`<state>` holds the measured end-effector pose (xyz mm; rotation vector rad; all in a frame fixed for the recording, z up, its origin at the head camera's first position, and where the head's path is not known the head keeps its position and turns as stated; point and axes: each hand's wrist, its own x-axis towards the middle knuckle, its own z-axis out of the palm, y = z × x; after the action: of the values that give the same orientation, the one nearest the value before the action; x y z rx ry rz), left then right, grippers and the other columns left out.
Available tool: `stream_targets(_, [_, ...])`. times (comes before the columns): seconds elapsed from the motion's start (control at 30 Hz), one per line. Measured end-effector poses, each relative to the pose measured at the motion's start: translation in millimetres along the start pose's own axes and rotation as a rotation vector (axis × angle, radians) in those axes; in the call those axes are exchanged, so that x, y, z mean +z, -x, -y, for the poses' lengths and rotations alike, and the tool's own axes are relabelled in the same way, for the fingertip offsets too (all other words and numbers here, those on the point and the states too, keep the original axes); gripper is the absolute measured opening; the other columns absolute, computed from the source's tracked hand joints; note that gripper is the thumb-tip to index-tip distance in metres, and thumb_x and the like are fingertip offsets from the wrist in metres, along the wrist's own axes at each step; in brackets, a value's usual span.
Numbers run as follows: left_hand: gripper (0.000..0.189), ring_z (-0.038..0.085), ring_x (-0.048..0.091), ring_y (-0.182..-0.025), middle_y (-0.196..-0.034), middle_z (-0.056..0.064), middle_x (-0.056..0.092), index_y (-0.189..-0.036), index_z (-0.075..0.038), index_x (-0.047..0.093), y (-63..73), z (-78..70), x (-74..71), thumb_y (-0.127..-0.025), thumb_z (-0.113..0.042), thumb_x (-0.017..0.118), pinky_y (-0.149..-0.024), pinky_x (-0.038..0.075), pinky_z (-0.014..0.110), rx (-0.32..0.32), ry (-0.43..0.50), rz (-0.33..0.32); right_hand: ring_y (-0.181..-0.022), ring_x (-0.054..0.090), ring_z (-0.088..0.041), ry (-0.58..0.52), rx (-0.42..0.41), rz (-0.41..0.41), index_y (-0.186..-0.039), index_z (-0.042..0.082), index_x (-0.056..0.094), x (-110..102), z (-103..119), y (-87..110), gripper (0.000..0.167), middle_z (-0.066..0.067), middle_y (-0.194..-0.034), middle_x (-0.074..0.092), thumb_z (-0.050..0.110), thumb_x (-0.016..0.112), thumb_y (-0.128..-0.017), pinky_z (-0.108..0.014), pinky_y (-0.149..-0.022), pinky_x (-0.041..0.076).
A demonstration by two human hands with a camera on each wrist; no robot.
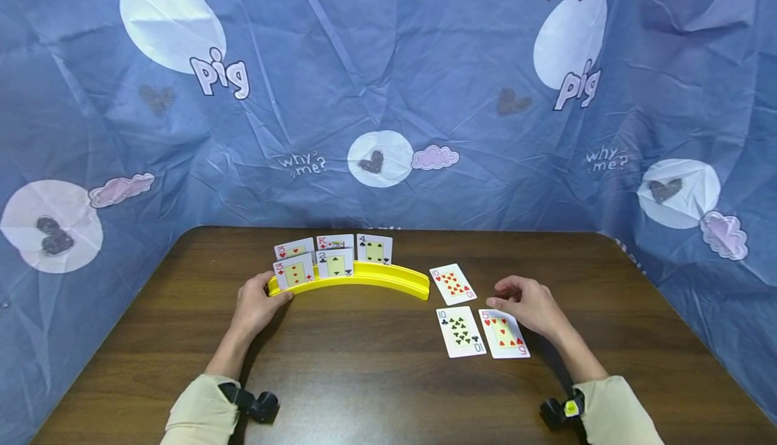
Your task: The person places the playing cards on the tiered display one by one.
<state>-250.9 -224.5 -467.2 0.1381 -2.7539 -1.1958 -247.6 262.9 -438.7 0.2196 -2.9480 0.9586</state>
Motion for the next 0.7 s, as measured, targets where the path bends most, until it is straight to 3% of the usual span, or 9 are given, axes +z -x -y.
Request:
stream_targets(0.4, [0.048,0.034,0.056,-0.104,-0.123,0.028,0.062,-0.129,0.009,0.058,-1.2,-3.1,0.8,-0.087,-0.012,0.071,-0.087,0.041,0.041,-0.021,0.018,0.014,-0.104,0.062,-0.033,0.112,-0.016,0.027,-0.119,0.001,0.066,0,-8,16.8,0.050,-0.019,-0.116,0.068,0.032,0.080,-0.083,-0.050,-0.089,0.048])
stream_targets(0.7, [0.048,0.034,0.054,-0.104,-0.123,0.028,0.062,-0.130,0.009,0.057,-0.2,-2.1,0.7,-0.089,-0.012,0.070,-0.090,0.042,0.045,-0.045,0.024,0.026,-0.122,0.053,-0.048,0.127,-0.099,0.008,-0.125,-0.002,0.061,0,-10,34.0,0.065,-0.028,-0.127,0.062,0.037,0.083,-0.078,-0.062,-0.100,0.039])
